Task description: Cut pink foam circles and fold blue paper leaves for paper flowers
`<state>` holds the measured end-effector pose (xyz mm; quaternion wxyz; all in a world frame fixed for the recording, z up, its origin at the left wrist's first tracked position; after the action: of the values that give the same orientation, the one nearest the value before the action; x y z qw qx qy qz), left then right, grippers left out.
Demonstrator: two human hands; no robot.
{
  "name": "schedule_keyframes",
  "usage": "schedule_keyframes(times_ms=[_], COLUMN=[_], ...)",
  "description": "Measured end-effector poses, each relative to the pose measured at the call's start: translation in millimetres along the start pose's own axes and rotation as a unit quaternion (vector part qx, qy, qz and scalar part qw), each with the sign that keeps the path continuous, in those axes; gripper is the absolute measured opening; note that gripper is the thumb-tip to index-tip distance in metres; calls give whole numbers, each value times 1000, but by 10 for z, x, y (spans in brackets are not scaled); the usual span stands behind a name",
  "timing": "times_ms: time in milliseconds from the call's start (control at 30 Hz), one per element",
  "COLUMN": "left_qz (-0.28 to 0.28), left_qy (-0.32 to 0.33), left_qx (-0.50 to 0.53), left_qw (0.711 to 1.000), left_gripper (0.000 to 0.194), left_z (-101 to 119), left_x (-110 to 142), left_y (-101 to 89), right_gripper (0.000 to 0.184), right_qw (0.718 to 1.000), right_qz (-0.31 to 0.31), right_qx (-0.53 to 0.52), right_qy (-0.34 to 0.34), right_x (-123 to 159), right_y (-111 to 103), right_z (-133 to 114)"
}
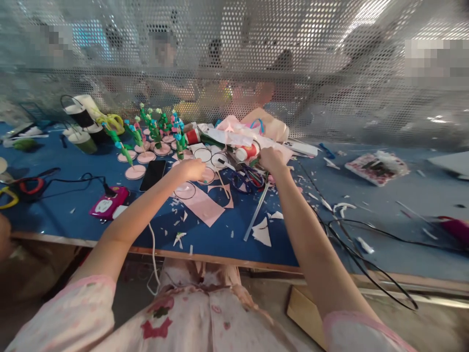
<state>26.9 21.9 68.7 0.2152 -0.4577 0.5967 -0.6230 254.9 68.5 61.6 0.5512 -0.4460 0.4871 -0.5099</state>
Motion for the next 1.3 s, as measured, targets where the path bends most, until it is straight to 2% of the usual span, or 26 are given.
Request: schedule_keyframes(times_ms=[133, 167, 233, 267, 367, 433, 533, 633, 667, 733, 800, 867, 933, 1033, 1100, 1167, 1233, 1300], left_qz=[31, 49, 91, 111, 170, 228, 308, 336, 343, 361, 368, 364, 368, 395, 412, 411, 380, 335], left_qy=[2, 2, 0, -3, -12, 0, 71, 165, 183, 185, 149, 104, 66, 27, 16, 13, 28, 42], left_qx=[-11, -10, 1, 13, 92, 180, 319, 417, 435, 456, 472, 485, 502, 534, 551, 564, 564, 535], left_qw=[999, 999, 996, 994, 981, 957, 893, 828, 812, 792, 787, 788, 780, 747, 725, 716, 733, 774], left_gripper=[40, 41, 42, 42, 47, 59, 79, 82, 78, 58, 36, 30, 28, 28, 33, 45, 68, 84], left_z=[-25, -28, -28, -27, -34, -45, -36, 30, 49, 54, 13, -58, -159, -336, -424, -464, -431, -358], left_x=[17, 25, 42, 50, 53, 45, 40, 68, 87, 120, 119, 82, 26, -79, -165, -269, -380, -457], left_y=[-39, -58, -105, -127, -193, -248, -322, -371, -388, -414, -408, -370, -323, -243, -183, -115, -50, 6], right_gripper=[35, 35, 31, 30, 30, 26, 24, 27, 27, 23, 23, 28, 32, 30, 23, 15, 10, 10], right_qw=[999, 998, 984, 981, 972, 965, 944, 929, 925, 917, 915, 920, 926, 920, 911, 908, 917, 926], right_qz=[13, 23, 91, 107, 113, 92, 52, -20, -57, -133, -173, -187, -225, -291, -314, -315, -315, -325], right_qx=[-34, -50, -149, -163, -204, -242, -312, -347, -347, -338, -310, -277, -262, -263, -250, -236, -203, -163], right_qy=[26, 24, 23, 21, -5, -37, -89, -130, -143, -167, -193, -203, -156, -6, 89, 143, 140, 101], right_x=[10, 38, 122, 166, 259, 276, 272, 291, 309, 360, 406, 428, 433, 444, 454, 437, 394, 354], right_y=[-171, -260, -520, -622, -804, -811, -742, -638, -598, -534, -525, -539, -489, -327, -209, -113, -31, 51], right_z=[8, 19, 68, 84, 68, -11, -213, -472, -556, -683, -717, -641, -460, -105, 87, 198, 227, 208])
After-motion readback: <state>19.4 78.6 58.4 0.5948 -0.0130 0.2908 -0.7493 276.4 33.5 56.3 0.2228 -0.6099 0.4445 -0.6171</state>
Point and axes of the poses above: each hand's wrist, its own x-axis away from the middle knuckle, its own y-axis out of the palm, z = x × y, the point moved 7 cm from there along -x, towards the middle knuckle
